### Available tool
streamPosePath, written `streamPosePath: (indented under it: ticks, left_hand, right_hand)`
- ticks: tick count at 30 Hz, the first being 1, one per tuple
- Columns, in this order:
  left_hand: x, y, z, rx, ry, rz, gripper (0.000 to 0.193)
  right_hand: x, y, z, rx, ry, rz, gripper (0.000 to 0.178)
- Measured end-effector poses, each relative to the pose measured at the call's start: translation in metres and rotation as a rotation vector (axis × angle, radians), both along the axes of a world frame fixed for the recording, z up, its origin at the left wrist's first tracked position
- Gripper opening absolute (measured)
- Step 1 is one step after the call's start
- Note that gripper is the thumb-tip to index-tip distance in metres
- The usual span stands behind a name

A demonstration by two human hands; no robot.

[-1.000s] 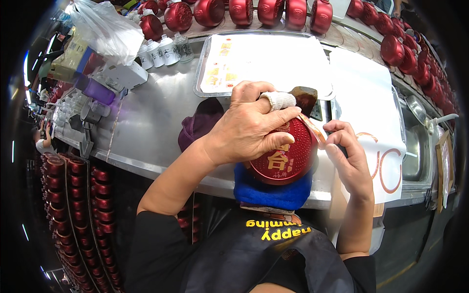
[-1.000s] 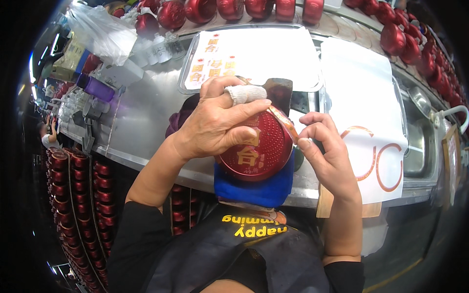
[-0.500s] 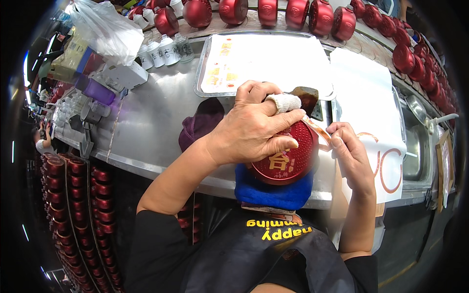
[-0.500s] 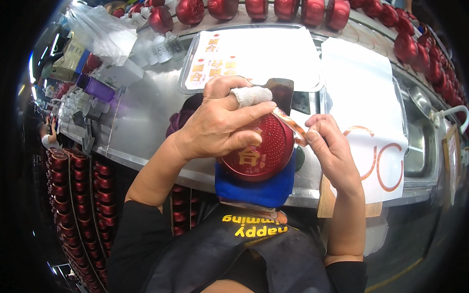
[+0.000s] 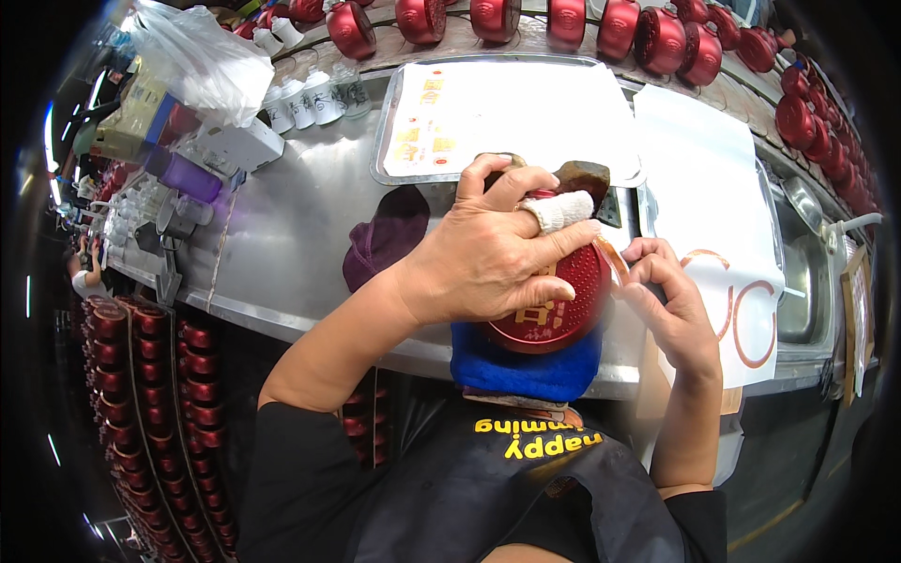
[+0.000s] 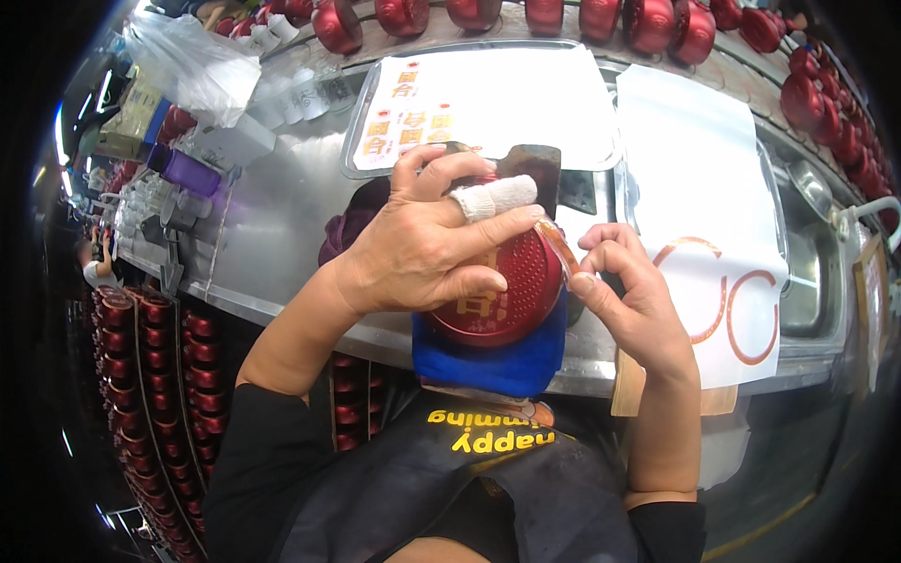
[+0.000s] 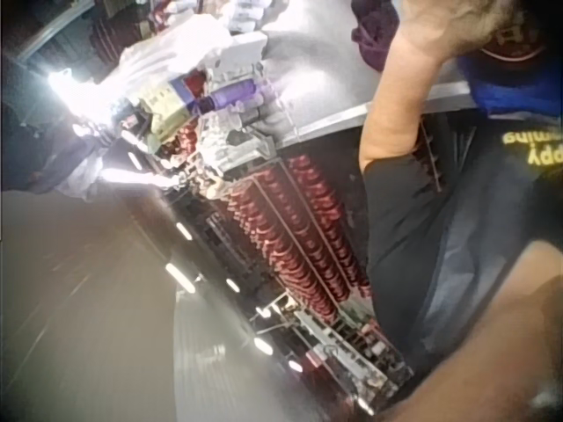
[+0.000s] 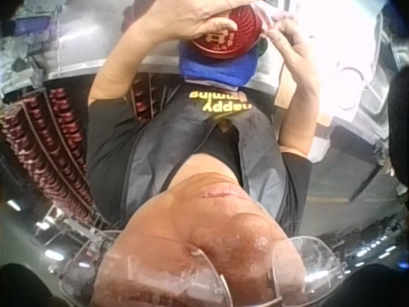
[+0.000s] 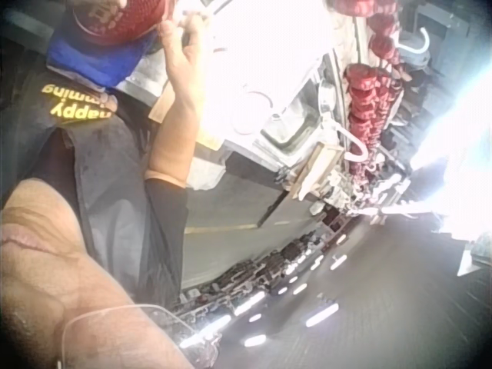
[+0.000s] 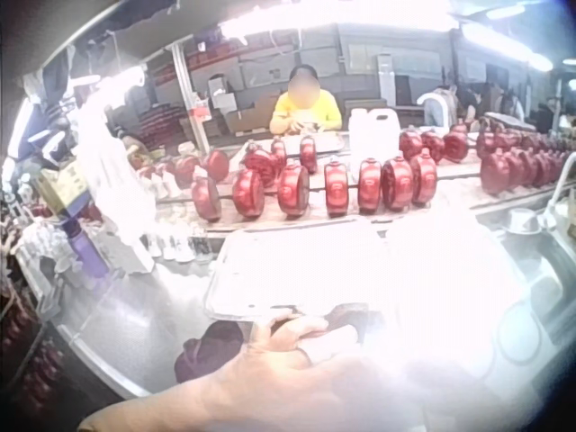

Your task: The person applies gold decorative stickers to a red spherical object held in a blue clamp. They peel stickers from a sheet, place them on the object, and smooth them with a green tool and a white cloth. The person repeats this process for multiple stickers.

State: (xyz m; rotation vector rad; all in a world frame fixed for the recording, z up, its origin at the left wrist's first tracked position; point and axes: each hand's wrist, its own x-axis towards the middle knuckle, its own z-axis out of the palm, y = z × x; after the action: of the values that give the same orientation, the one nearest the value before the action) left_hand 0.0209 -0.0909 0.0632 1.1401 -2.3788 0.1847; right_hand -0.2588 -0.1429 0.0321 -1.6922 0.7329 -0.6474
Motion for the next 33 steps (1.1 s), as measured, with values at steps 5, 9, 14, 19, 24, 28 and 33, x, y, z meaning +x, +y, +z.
streamPosePath:
  ticks: [5,9,14,19,24,28,33]
  left_hand:
    - [-0.007,0.0,0.005,0.088,-0.018,-0.029,0.061]
    - [-0.002,0.0,0.01,0.079,-0.012,0.032,0.061]
    - [-0.003,0.001,0.009,0.07,-0.077,0.038,0.058]
    - [-0.014,0.001,0.005,0.018,-0.071,-0.017,0.056]
    - [-0.023,0.005,0.005,0.102,-0.007,-0.14,0.058]
    - [-0.007,0.003,0.011,0.061,0.054,0.029,0.066]
    - [-0.015,0.008,0.008,0.042,-0.044,0.003,0.059]
  right_hand:
    - [0.002,0.002,-0.003,-0.026,0.01,-0.001,0.019]
    - [0.005,0.007,-0.004,-0.174,0.06,-0.015,0.02]
    - [0.001,0.012,0.004,-0.138,0.029,0.0,0.019]
    - [-0.001,0.013,0.002,0.014,0.037,0.01,0.005]
    - [0.002,0.017,-0.013,-0.054,0.013,-0.048,0.018]
    - [0.002,0.017,-0.021,-0.096,0.028,-0.064,0.016]
    - [-0.005,0.016,-0.017,-0.153,0.001,-0.036,0.016]
